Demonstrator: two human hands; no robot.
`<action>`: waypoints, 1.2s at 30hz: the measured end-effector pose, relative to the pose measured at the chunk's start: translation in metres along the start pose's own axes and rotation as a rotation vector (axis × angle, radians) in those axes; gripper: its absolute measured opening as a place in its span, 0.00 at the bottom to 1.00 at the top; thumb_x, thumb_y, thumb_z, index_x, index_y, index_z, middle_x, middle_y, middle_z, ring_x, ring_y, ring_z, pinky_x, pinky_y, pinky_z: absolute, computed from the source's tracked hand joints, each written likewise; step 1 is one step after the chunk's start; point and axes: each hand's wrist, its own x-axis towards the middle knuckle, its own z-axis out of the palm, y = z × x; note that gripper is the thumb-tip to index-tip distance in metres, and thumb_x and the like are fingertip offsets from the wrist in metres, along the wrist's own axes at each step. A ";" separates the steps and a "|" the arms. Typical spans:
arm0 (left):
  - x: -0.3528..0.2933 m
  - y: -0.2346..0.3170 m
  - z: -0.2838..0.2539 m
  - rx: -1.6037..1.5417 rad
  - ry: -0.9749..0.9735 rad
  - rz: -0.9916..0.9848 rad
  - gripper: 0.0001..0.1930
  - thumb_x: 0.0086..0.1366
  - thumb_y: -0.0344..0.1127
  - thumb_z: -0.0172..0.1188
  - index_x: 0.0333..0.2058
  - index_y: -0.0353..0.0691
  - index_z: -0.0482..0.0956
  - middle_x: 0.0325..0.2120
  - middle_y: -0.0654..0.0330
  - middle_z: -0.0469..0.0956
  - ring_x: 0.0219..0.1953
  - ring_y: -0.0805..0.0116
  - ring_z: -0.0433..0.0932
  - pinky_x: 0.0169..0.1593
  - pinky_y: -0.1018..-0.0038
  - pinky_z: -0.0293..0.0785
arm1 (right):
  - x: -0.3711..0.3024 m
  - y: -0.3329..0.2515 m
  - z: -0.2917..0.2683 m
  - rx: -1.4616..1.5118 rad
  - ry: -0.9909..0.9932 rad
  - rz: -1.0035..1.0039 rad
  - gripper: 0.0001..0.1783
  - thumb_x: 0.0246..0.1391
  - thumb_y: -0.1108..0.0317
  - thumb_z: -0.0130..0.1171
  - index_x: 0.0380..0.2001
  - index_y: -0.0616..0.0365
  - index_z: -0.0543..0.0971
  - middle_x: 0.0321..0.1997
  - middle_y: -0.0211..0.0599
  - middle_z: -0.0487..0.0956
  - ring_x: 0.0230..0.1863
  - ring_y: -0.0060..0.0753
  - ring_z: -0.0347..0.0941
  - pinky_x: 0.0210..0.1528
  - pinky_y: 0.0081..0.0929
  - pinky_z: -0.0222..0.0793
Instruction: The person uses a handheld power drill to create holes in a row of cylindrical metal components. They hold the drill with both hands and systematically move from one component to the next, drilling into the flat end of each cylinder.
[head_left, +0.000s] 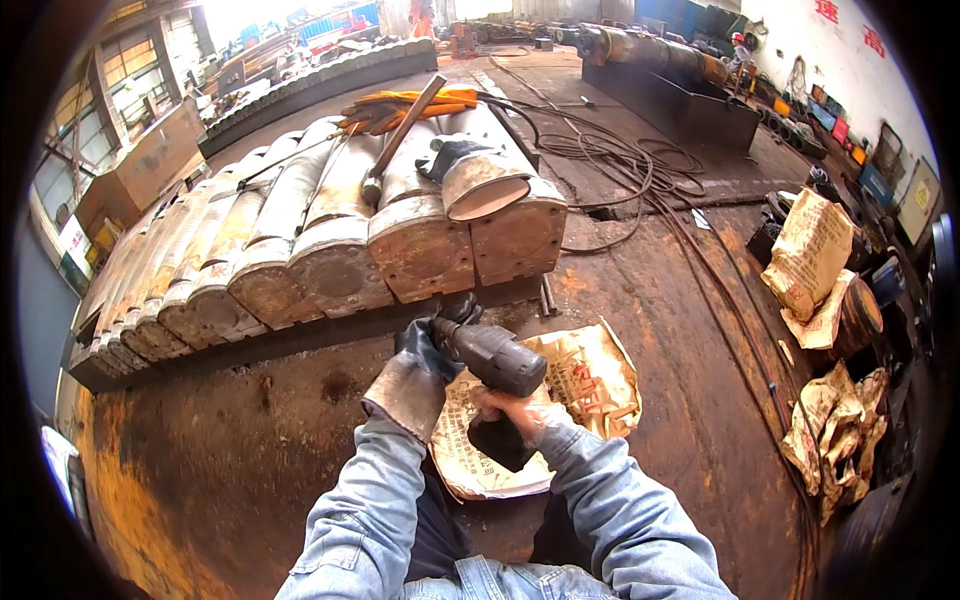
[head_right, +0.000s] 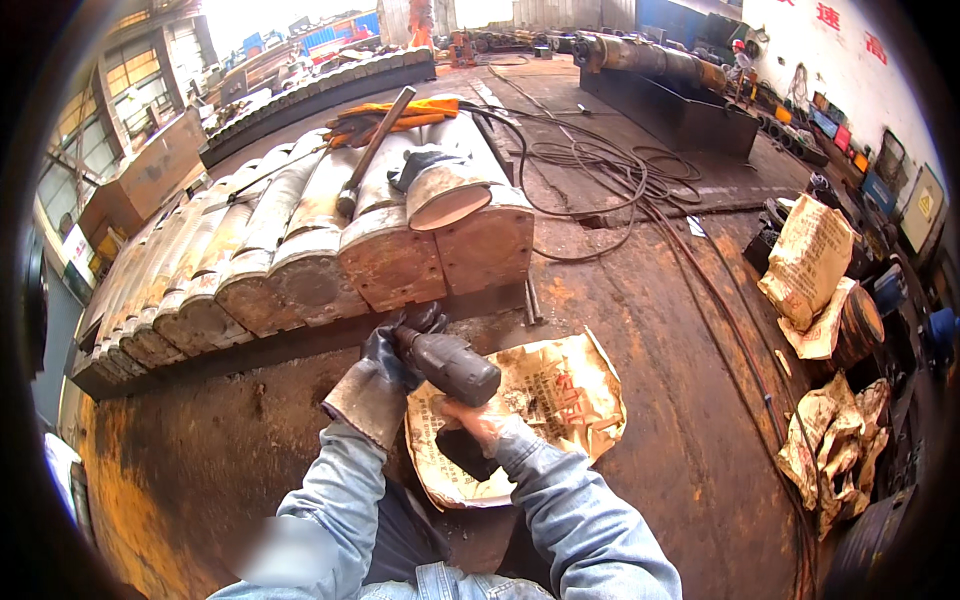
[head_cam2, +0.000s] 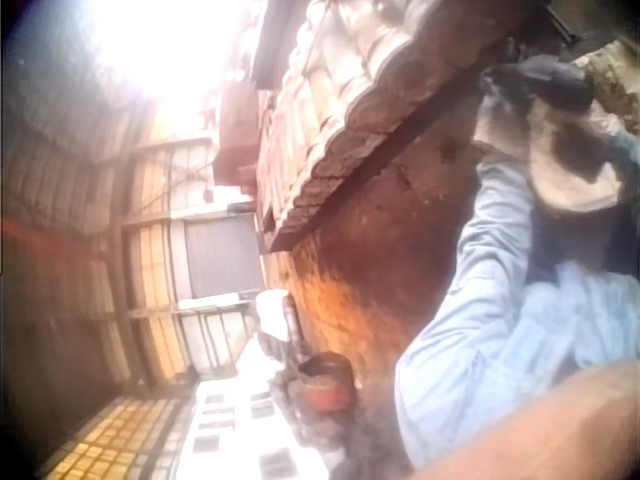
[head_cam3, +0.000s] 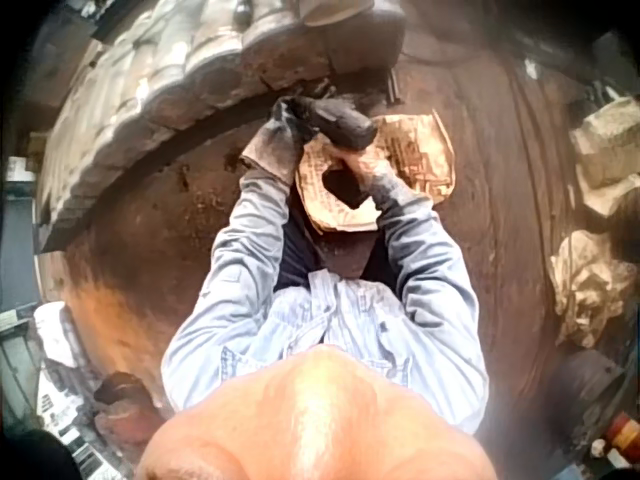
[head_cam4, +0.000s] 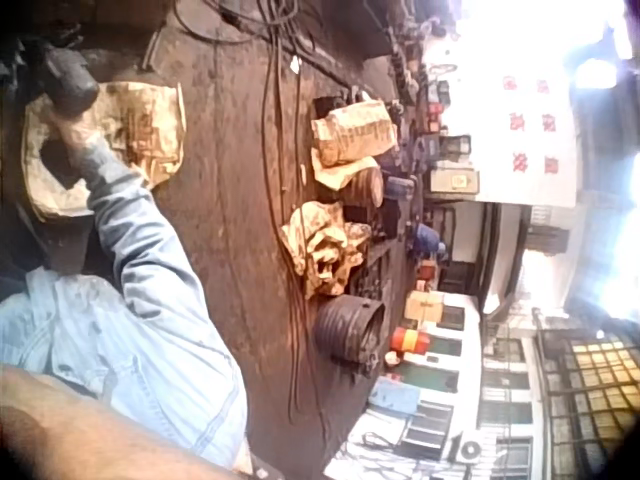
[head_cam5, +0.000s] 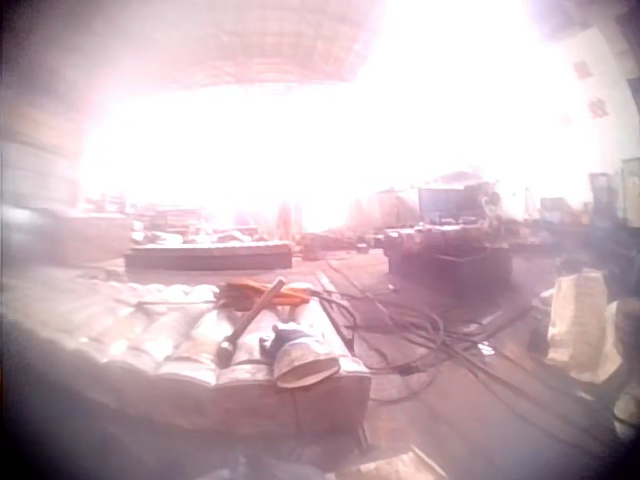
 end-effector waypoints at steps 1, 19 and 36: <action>0.002 -0.003 0.001 0.017 -0.067 -0.094 0.18 0.71 0.31 0.46 0.57 0.39 0.68 0.35 0.43 0.81 0.37 0.40 0.80 0.39 0.55 0.76 | 0.003 -0.001 -0.003 -0.040 0.018 -0.022 0.12 0.49 0.72 0.69 0.36 0.58 0.78 0.25 0.28 0.76 0.26 0.22 0.72 0.28 0.25 0.70; 0.039 -0.110 0.030 -0.363 0.099 -0.371 0.20 0.63 0.52 0.62 0.29 0.37 0.81 0.22 0.54 0.78 0.27 0.60 0.75 0.37 0.61 0.71 | 0.055 0.003 0.042 -0.130 0.094 -0.117 0.06 0.51 0.69 0.63 0.29 0.60 0.78 0.22 0.31 0.75 0.26 0.27 0.71 0.34 0.28 0.67; 0.029 -0.120 -0.006 -0.912 0.309 -0.657 0.15 0.65 0.42 0.66 0.34 0.33 0.83 0.28 0.61 0.81 0.32 0.74 0.74 0.38 0.72 0.71 | 0.138 0.024 0.092 -0.123 0.038 -0.403 0.20 0.53 0.71 0.64 0.50 0.64 0.76 0.41 0.39 0.81 0.36 0.34 0.77 0.40 0.33 0.76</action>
